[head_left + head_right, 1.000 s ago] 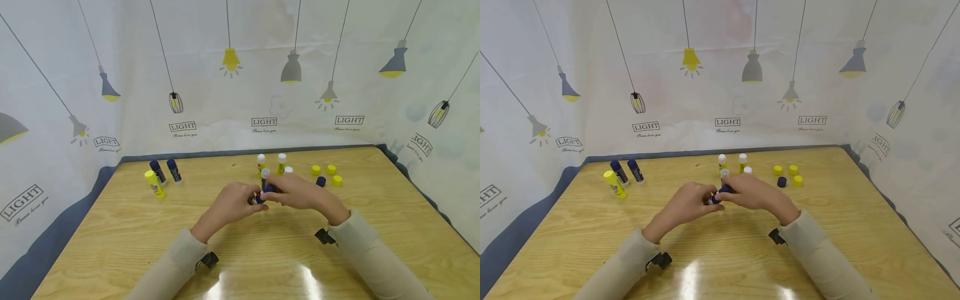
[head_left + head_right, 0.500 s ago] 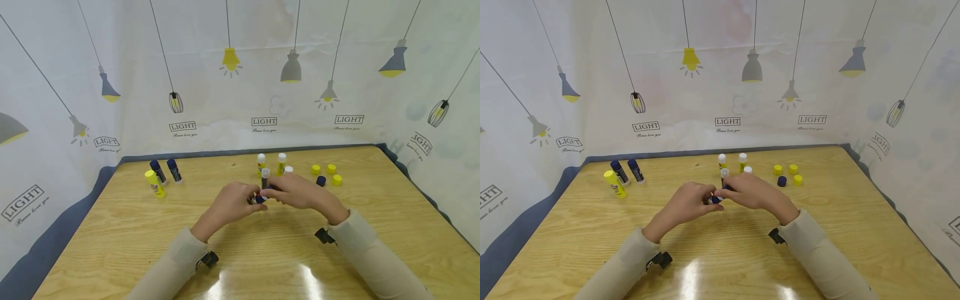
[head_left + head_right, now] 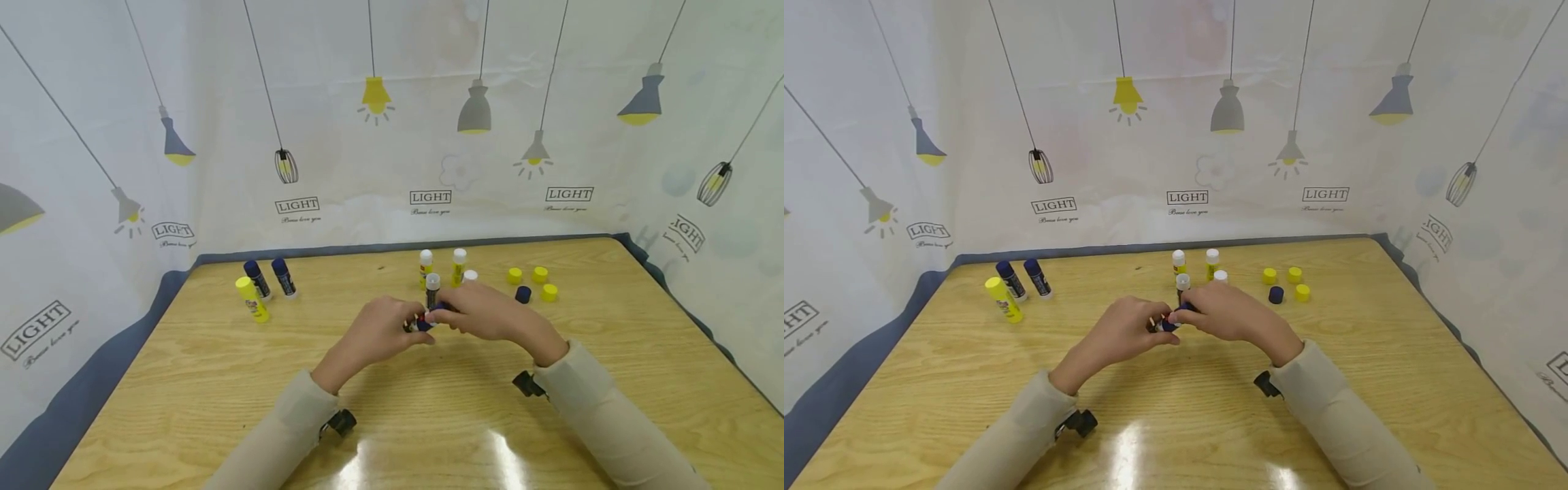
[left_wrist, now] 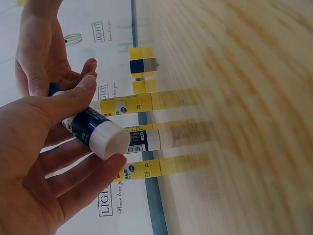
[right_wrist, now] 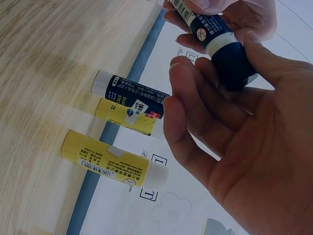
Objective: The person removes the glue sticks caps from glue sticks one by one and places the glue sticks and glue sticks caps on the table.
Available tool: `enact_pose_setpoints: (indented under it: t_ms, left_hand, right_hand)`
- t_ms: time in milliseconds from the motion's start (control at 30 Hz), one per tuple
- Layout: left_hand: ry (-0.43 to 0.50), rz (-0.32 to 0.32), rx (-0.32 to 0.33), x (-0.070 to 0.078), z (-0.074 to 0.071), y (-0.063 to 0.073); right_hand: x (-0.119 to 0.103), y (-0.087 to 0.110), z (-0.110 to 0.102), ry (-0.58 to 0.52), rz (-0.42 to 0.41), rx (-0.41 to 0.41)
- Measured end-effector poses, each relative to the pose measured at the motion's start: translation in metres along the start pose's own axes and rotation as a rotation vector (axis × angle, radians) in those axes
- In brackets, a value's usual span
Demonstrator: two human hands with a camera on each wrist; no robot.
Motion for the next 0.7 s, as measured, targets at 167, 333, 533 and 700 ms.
enact_pose_setpoints:
  t_ms: [167, 333, 533, 700]
  left_hand:
    - [0.013, 0.016, -0.009, -0.0013, 0.0022, -0.0003]
    - [0.027, 0.024, -0.016, -0.0028, 0.0043, -0.0006]
    - [0.036, 0.035, -0.027, -0.0029, 0.0057, -0.0011]
    - [0.053, 0.045, -0.031, -0.0016, 0.0048, -0.0006]
  right_hand:
    - [-0.0005, -0.0001, 0.0012, 0.021, -0.019, -0.002]
    - [0.0001, -0.0019, 0.0024, 0.049, -0.027, -0.004]
    - [0.0, -0.0018, 0.003, 0.066, -0.03, 0.002]
    - [-0.0008, -0.0017, 0.0035, 0.082, -0.034, 0.012]
Point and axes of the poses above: each hand's wrist, its own y-axis away from the middle knuckle, its own z-axis out of the palm, x = y × z, the point moved 6 cm from there along -y, towards the middle knuckle, and after that the axes turned 6 degrees about z, right-handed, at the moved point
